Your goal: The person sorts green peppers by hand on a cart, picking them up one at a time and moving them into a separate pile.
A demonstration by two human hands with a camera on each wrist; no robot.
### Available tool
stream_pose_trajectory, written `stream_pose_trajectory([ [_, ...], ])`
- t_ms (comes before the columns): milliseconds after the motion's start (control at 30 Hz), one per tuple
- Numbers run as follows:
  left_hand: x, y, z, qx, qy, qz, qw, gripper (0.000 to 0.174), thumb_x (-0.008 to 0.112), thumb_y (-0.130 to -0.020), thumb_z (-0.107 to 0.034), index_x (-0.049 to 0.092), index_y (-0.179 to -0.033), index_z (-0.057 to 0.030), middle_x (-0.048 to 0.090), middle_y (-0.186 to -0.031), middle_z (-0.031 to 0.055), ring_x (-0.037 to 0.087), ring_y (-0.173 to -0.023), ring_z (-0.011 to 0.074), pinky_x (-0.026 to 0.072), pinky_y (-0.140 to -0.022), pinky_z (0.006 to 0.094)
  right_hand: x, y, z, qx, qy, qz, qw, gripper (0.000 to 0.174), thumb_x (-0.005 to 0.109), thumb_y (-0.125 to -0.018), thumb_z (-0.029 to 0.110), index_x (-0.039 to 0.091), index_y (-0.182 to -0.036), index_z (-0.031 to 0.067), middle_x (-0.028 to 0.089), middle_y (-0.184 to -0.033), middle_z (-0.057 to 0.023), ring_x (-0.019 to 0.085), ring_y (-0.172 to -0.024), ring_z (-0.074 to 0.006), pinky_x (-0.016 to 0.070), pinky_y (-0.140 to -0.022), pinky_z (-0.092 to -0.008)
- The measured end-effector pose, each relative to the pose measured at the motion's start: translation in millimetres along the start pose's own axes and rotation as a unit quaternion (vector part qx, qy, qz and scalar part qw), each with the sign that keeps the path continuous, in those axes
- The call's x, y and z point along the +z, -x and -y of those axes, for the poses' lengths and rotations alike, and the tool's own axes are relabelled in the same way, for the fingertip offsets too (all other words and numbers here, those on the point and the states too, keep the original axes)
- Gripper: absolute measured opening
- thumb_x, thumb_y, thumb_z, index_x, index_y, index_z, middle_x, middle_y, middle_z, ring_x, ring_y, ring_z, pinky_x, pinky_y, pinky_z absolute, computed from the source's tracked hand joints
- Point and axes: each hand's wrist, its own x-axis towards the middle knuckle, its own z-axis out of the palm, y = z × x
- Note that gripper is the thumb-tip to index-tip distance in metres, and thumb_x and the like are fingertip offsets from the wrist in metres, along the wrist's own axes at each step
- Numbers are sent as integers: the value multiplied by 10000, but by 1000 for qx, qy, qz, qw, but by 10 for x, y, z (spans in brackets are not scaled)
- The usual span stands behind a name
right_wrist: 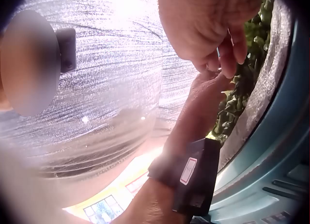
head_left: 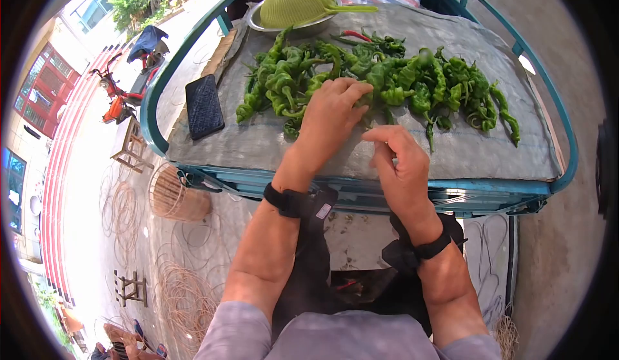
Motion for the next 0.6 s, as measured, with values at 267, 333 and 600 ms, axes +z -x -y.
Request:
stream_pose_trajectory([
  [267, -55, -20, -197, -20, -16, -218, 976, 327, 773, -846, -67, 645, -1146, -57, 676, -1209, 105, 655, -1047, 296, 553, -839, 363, -8, -11, -1, -17, 1, -6, 1000, 267, 589, -859, -112, 691, -1030, 66, 684, -969, -105, 663, -764, -244, 518, -671, -325],
  [333, -106, -17, -181, -21, -63, -285, 956, 315, 778, -822, -42, 645, -1108, -56, 678, -1151, 94, 644, -1018, 294, 540, -832, 362, 1, -5, 10, -9, -7, -2, 1000, 269, 594, -857, -109, 693, -1030, 71, 684, -964, -104, 664, -752, -240, 517, -659, -325],
  [600, -205, 69, -171, -171, -217, -192, 942, 275, 731, -783, -76, 680, -1051, -106, 684, -1043, 14, 551, -994, 251, 387, -944, 418, -2, -7, -18, -13, 8, 1, 1000, 266, 600, -855, -99, 692, -1029, 80, 678, -946, -105, 653, -727, -255, 511, -637, -331],
])
